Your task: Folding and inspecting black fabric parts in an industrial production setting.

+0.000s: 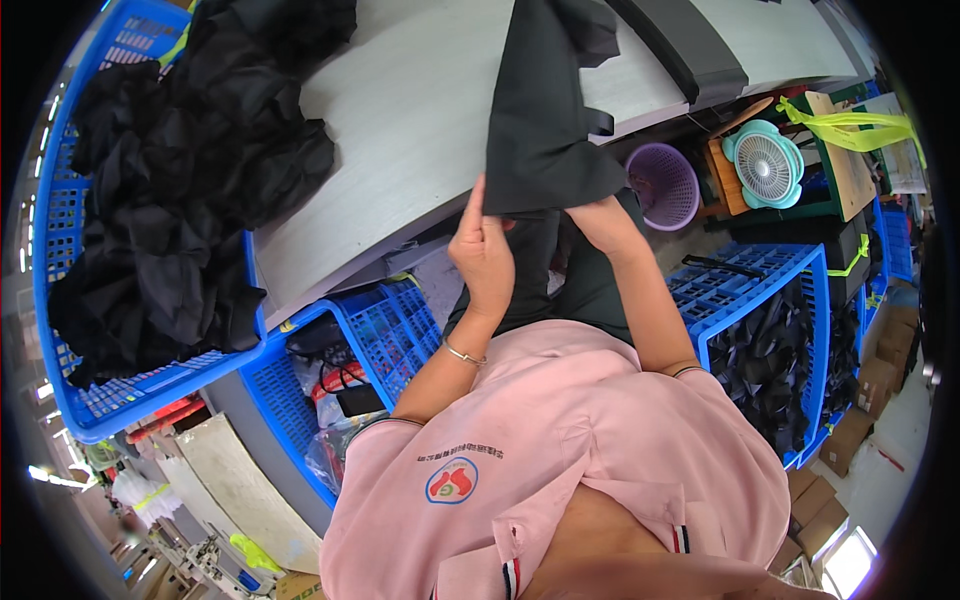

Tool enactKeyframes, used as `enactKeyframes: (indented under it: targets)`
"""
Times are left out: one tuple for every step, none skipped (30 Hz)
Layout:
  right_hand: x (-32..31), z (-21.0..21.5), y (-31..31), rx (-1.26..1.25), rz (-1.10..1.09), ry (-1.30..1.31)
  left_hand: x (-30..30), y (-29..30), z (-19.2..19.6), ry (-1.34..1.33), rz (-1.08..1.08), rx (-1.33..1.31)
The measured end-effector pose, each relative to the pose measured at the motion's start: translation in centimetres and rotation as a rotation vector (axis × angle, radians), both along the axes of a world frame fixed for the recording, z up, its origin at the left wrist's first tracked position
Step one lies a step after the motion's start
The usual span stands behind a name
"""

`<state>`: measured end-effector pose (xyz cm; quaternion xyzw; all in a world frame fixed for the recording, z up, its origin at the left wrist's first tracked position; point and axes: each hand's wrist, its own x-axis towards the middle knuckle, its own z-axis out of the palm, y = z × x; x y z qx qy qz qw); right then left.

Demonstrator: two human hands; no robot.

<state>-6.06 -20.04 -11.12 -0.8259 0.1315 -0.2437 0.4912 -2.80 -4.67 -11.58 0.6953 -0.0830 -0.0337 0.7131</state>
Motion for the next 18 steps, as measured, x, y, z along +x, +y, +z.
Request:
enactKeyframes:
  targets:
    - [0.0,1.6,-0.3,0.343,0.134,0.132,0.5,0.4,-0.8,0.092,0.039,-0.041]
    - [0.2,2.3,-0.5,0.685,0.271,0.267,0.8,0.7,-1.9,0.159,0.023,-0.115]
    - [0.5,1.3,-1.1,0.68,0.267,0.261,0.7,0.5,-3.0,0.155,0.017,-0.119]
    - [1.2,-1.2,-1.7,0.09,0.268,0.32,0.4,0.0,-4.0,0.295,-0.029,-0.218]
    - [1.4,-3.6,-2.0,-0.504,0.243,0.371,0.1,-0.7,-4.8,0.443,-0.083,-0.322]
    - [1.2,-5.7,-0.9,-0.643,0.082,0.274,-0.4,-1.6,-5.2,0.503,-0.102,-0.328]
    - [1.6,-5.3,0.9,-0.803,-0.085,0.099,-0.7,-2.0,-5.1,0.502,-0.115,-0.347]
    - [1.7,-4.7,1.9,-0.892,-0.123,0.175,-0.7,-2.1,-5.2,0.534,-0.148,-0.385]
    - [2.2,-2.8,2.7,-0.984,-0.161,0.251,-0.7,-2.1,-5.4,0.564,-0.182,-0.427]
    - [2.5,-2.6,3.1,-0.986,-0.159,0.247,-0.6,-2.1,-6.3,0.561,-0.18,-0.43]
    - [2.6,-2.4,3.3,-0.922,-0.127,0.263,-0.4,-2.0,-7.5,0.603,-0.202,-0.423]
    - [2.8,-2.3,3.4,-0.858,-0.098,0.282,-0.3,-2.2,-8.3,0.648,-0.228,-0.415]
    - [2.9,-1.3,3.7,-0.858,-0.094,0.277,-0.1,-2.3,-7.0,0.645,-0.223,-0.416]
    - [2.4,0.1,4.2,-0.91,-0.08,0.237,-0.2,-2.3,-5.7,0.617,-0.267,-0.45]
    - [1.5,1.3,4.7,-0.964,-0.073,0.204,-0.6,-2.2,-4.4,0.594,-0.32,-0.485]
    - [1.0,0.2,5.0,-0.832,-0.009,0.268,-0.6,-2.1,-5.8,0.671,-0.302,-0.447]
    - [1.2,-0.4,4.7,-0.835,-0.012,0.27,-0.7,-2.0,-6.3,0.672,-0.305,-0.449]
    - [2.1,-0.3,4.0,-0.744,0.081,0.371,-0.6,-2.1,-6.6,0.711,-0.343,-0.398]
